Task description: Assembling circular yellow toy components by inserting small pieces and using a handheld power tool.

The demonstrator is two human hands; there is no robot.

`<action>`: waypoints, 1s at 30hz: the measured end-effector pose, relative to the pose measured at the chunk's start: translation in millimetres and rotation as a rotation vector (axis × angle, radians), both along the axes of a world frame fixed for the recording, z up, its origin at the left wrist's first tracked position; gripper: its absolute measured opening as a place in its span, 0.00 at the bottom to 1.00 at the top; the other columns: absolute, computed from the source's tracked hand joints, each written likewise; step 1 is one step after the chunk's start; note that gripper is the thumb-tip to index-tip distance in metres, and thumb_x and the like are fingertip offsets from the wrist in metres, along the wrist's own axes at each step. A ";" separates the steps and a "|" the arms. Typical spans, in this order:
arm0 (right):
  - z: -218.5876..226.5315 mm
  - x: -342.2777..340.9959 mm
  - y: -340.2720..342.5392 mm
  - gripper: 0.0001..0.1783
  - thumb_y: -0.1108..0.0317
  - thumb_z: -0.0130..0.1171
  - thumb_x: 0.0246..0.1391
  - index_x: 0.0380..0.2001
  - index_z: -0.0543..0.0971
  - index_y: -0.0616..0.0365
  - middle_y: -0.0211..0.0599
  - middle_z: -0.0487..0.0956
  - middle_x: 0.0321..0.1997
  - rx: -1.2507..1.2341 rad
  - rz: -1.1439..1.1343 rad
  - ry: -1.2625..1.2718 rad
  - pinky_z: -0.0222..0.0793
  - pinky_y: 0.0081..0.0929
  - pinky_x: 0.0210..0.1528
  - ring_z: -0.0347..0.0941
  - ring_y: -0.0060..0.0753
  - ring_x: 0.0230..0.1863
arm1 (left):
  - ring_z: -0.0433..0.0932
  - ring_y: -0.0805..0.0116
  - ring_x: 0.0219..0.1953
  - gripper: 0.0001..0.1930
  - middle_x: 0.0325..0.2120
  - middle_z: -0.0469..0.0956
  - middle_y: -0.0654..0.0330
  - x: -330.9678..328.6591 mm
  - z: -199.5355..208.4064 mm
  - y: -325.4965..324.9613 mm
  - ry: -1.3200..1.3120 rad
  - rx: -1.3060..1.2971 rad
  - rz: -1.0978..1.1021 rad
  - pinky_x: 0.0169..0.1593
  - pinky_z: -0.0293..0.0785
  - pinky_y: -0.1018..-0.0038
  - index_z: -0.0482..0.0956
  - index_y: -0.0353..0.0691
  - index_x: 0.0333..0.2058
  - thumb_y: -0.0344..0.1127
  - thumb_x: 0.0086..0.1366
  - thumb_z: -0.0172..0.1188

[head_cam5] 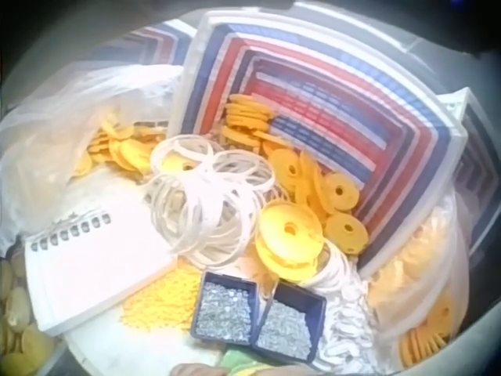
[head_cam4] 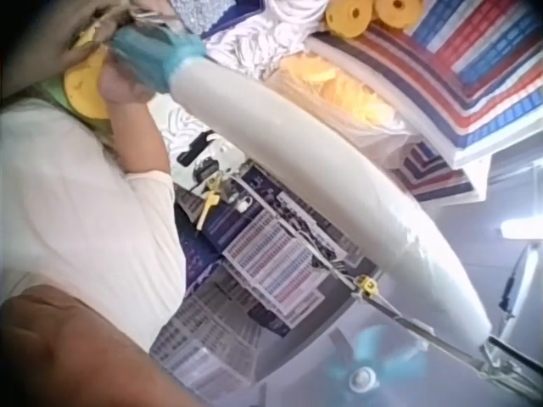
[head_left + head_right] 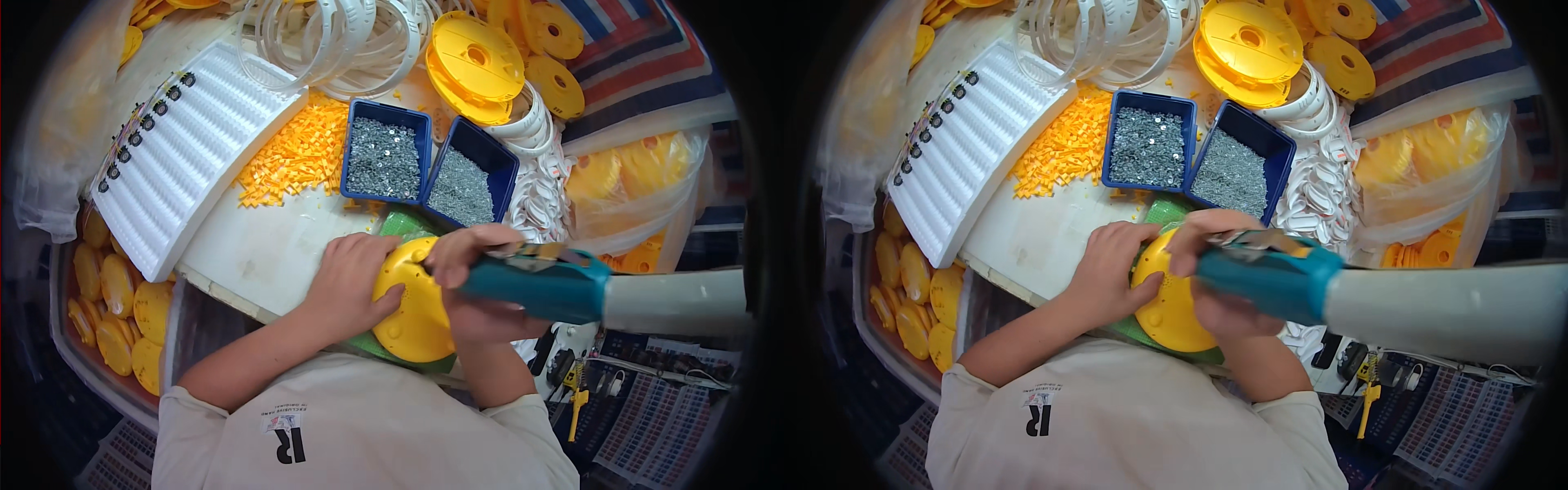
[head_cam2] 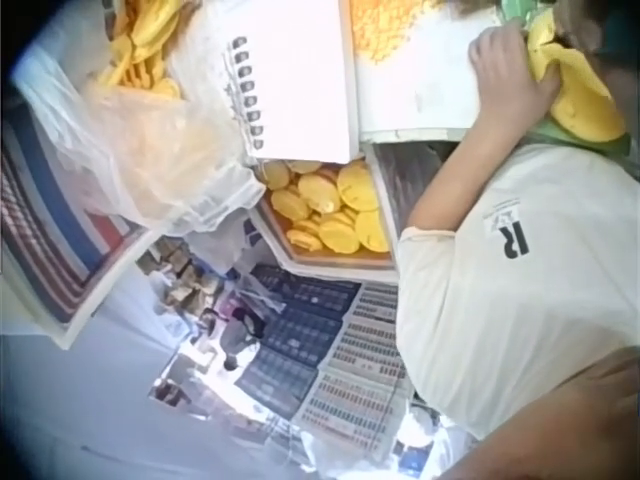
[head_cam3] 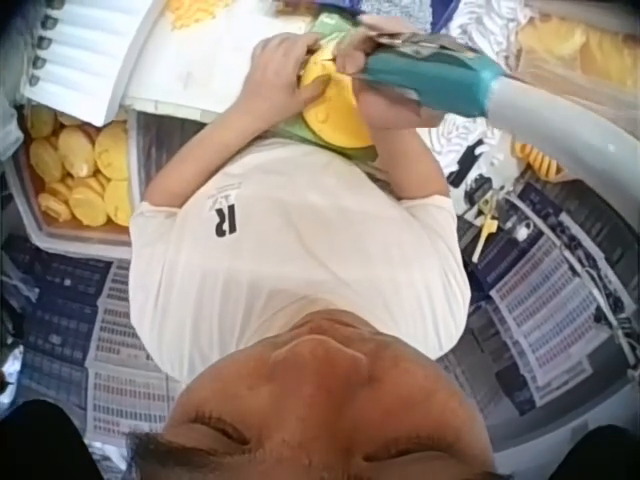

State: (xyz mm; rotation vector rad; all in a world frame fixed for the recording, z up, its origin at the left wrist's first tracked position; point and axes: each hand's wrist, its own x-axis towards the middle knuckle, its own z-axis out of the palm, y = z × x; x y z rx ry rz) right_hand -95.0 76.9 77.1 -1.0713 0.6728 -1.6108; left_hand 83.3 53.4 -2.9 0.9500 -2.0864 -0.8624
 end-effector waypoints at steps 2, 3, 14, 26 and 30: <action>2.6 -16.5 -8.6 0.53 0.25 0.45 0.57 0.60 0.74 0.70 0.45 0.79 0.31 -0.111 -0.088 -0.001 0.71 0.41 0.46 0.74 0.40 0.32 | 0.76 0.50 0.55 0.32 0.47 0.79 0.53 -9.8 7.5 -11.1 0.002 -0.056 -0.091 0.61 0.67 0.55 0.72 0.37 0.61 0.41 0.61 0.70; -3.1 -23.3 -15.0 0.54 0.23 0.43 0.57 0.60 0.74 0.70 0.44 0.78 0.31 -0.156 -0.121 -0.003 0.70 0.40 0.46 0.74 0.39 0.31 | 0.76 0.50 0.55 0.32 0.47 0.79 0.53 -17.6 8.6 -16.5 0.000 -0.060 -0.103 0.61 0.67 0.55 0.72 0.37 0.61 0.41 0.61 0.70; -35.1 -25.7 -31.0 0.54 0.23 0.40 0.60 0.52 0.75 0.73 0.47 0.79 0.30 -0.008 -0.183 -0.173 0.73 0.38 0.41 0.77 0.41 0.32 | 0.78 0.47 0.52 0.26 0.45 0.80 0.51 -52.8 12.5 -35.5 -0.003 0.092 -0.162 0.55 0.74 0.55 0.74 0.41 0.56 0.38 0.60 0.71; -42.5 -23.6 -22.8 0.53 0.23 0.41 0.59 0.51 0.76 0.73 0.46 0.80 0.29 0.012 -0.203 0.086 0.74 0.35 0.42 0.77 0.40 0.32 | 0.79 0.47 0.50 0.24 0.45 0.81 0.53 -52.1 14.1 -35.1 -0.018 0.072 -0.168 0.53 0.75 0.54 0.75 0.41 0.53 0.37 0.59 0.72; -17.1 -36.8 -17.2 0.55 0.23 0.42 0.58 0.55 0.75 0.73 0.45 0.80 0.29 -0.121 -0.237 -0.039 0.72 0.38 0.43 0.76 0.39 0.31 | 0.78 0.49 0.50 0.22 0.44 0.80 0.53 -51.8 16.6 -35.8 -0.064 0.042 -0.179 0.53 0.74 0.56 0.76 0.41 0.52 0.37 0.60 0.71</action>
